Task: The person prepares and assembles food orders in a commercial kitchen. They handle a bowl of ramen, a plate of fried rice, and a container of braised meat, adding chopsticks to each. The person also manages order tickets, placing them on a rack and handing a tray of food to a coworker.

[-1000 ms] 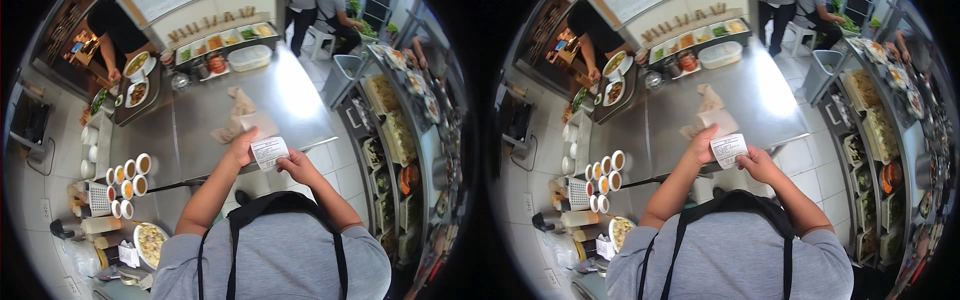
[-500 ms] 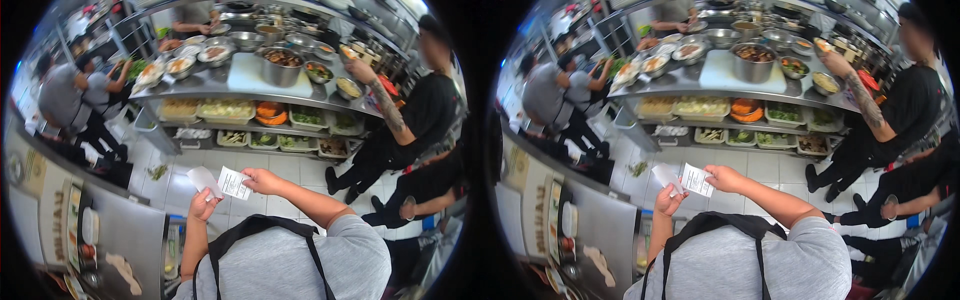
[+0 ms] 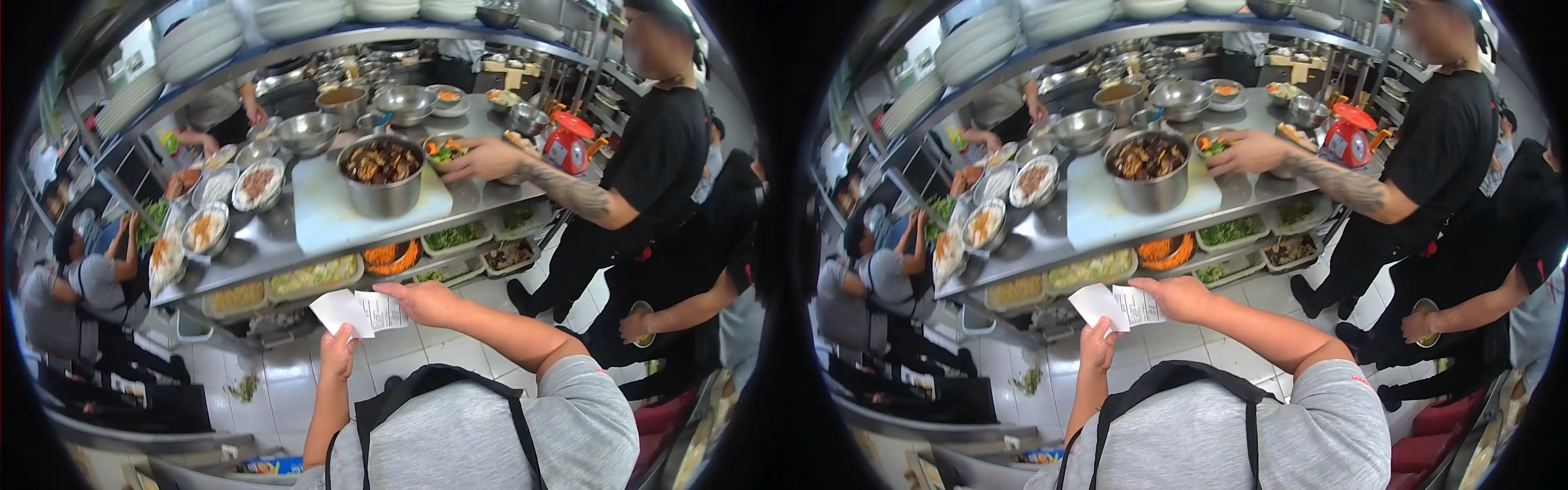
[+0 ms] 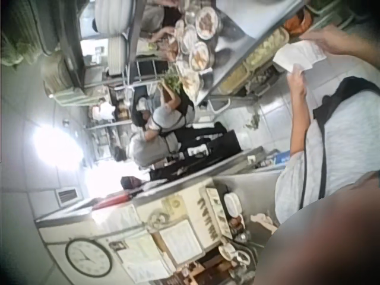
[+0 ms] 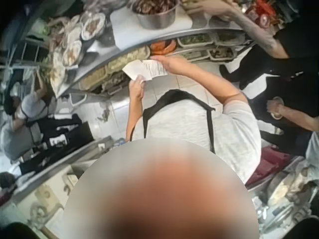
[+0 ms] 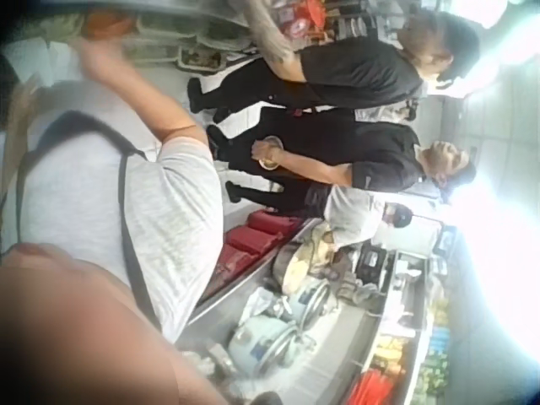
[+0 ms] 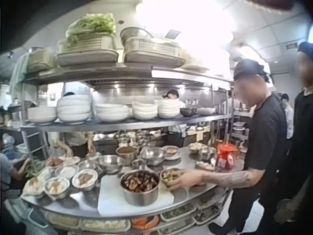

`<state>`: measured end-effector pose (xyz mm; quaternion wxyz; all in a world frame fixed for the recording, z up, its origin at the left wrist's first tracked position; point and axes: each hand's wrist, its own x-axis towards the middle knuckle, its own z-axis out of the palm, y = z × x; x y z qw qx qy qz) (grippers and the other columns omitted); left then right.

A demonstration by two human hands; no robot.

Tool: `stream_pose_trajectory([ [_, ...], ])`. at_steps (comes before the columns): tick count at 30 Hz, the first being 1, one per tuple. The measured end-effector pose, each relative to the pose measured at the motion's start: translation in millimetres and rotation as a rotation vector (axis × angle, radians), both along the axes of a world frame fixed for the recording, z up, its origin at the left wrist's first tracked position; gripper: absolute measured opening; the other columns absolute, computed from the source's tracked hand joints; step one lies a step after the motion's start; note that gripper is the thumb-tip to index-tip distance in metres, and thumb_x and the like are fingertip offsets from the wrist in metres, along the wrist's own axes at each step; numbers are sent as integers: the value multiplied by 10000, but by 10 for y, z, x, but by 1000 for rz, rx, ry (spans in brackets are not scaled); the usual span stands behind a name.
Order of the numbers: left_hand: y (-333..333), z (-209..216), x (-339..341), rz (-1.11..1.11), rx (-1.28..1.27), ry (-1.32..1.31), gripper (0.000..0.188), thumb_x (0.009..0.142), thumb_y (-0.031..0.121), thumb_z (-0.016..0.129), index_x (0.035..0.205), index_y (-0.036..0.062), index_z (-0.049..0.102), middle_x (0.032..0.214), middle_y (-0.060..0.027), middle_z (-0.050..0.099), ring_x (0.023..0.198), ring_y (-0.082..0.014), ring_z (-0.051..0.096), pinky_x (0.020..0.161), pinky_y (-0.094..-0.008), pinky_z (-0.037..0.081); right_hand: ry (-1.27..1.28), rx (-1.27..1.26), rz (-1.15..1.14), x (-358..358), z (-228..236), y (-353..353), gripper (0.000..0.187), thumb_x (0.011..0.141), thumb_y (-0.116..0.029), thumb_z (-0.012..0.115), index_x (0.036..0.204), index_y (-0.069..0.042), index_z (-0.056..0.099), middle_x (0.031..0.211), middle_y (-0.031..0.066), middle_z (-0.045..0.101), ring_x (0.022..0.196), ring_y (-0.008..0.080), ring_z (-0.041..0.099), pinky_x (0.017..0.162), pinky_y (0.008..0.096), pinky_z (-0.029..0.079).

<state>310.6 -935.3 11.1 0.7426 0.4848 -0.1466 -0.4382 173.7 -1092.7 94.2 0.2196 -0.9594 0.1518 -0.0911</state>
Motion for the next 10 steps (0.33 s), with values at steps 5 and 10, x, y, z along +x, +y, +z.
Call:
stream_pose_trajectory([
  [5, -572, 302, 566, 27, -128, -63, 284, 805, 163, 497, 1040, 12, 448, 911, -65, 546, 793, -168, 550, 627, -283, 458, -181, -256, -263, 64, 909, -1219, 511, 752, -167, 498, 1226, -268, 337, 811, 119, 594, 643, 270, 588, 586, 369, 465],
  [10, -1115, 606, 902, 159, -161, -125, 353, 794, 186, 516, 1088, 17, 421, 941, -73, 537, 822, -178, 543, 640, -295, 470, -777, -154, -409, -175, 2133, -2905, 517, 790, 31, 412, 1261, -152, 301, 1171, 171, 442, 963, 251, 535, 744, 275, 472],
])
